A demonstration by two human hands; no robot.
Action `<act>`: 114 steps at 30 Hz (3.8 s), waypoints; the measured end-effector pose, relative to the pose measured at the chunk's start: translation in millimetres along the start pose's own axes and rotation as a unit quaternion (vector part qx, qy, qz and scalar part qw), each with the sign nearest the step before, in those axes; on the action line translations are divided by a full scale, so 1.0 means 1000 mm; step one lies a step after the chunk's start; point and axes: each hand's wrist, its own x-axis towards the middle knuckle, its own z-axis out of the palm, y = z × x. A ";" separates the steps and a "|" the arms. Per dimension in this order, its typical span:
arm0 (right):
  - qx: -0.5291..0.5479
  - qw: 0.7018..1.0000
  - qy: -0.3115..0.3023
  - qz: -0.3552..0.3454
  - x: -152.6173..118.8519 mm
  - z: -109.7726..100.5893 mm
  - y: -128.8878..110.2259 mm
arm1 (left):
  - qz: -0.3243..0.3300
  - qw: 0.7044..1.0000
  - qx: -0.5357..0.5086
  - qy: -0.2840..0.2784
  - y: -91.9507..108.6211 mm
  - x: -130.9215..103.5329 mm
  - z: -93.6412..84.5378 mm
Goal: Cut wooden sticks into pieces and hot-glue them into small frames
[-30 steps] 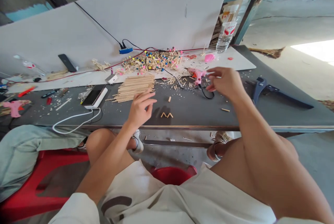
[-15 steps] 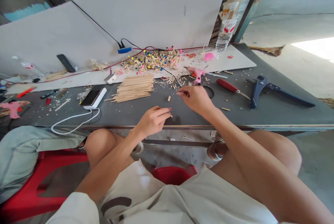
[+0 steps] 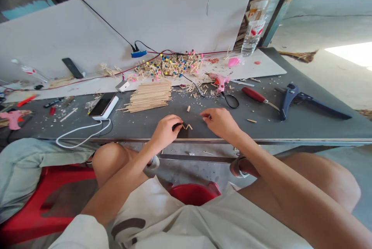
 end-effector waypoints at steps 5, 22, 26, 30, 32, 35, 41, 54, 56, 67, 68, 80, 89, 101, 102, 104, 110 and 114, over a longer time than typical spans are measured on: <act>0.222 0.974 -0.022 0.032 -0.001 0.005 0.007 | -0.011 0.999 -0.012 0.041 -0.003 0.004 0.000; 0.331 0.943 -0.004 0.019 0.012 0.003 -0.011 | -0.104 0.981 -0.151 0.059 -0.019 0.035 -0.008; 0.214 0.975 0.051 0.037 0.014 -0.011 -0.006 | -0.136 0.983 0.000 0.127 -0.046 0.038 -0.034; 0.150 0.986 0.065 0.038 0.010 -0.021 -0.008 | -0.119 0.980 0.023 0.160 -0.055 0.035 -0.053; 0.127 0.989 0.063 0.036 0.008 -0.020 -0.009 | -0.127 0.971 -0.007 0.205 -0.051 0.033 -0.057; 0.078 0.995 0.050 0.032 0.006 -0.015 -0.009 | -0.124 0.959 -0.024 0.254 -0.040 0.026 -0.058; 0.024 0.999 -0.026 -0.001 -0.006 0.007 -0.015 | -0.022 0.994 -0.041 0.095 -0.007 0.008 -0.030; 0.008 0.998 -0.023 -0.059 -0.022 0.023 -0.026 | 0.000 1.000 0.000 0.001 0.007 -0.006 0.012; 0.008 0.998 -0.019 -0.059 -0.022 0.025 -0.027 | -0.001 1.000 -0.002 0.003 0.007 -0.006 0.014; 0.018 0.998 -0.013 -0.055 -0.022 0.027 -0.028 | -0.015 0.999 -0.031 0.012 0.008 -0.005 0.017; 0.021 0.998 -0.014 -0.054 -0.022 0.026 -0.028 | -0.015 0.999 -0.033 0.010 0.008 -0.005 0.016; 0.031 0.996 -0.038 -0.067 -0.019 0.022 -0.024 | -0.047 0.996 -0.073 -0.003 0.008 -0.004 0.007; 0.029 0.997 -0.035 -0.062 -0.021 0.020 -0.029 | -0.052 0.997 -0.062 -0.012 0.006 -0.005 0.001; 0.020 0.998 -0.023 -0.059 -0.021 0.026 -0.027 | -0.035 0.998 -0.044 0.001 0.005 -0.004 0.011; 0.021 0.998 -0.021 -0.059 -0.021 0.026 -0.028 | -0.037 0.998 -0.046 0.000 0.005 -0.004 0.011; 0.023 0.998 -0.019 -0.057 -0.021 0.026 -0.028 | -0.041 0.998 -0.048 -0.003 0.005 -0.003 0.010; 0.031 0.998 -0.023 -0.053 -0.021 0.025 -0.029 | -0.043 0.998 -0.049 -0.013 0.006 -0.002 0.008; 0.033 0.998 -0.022 -0.054 -0.020 0.026 -0.028 | -0.043 0.997 -0.055 -0.014 0.006 -0.001 0.008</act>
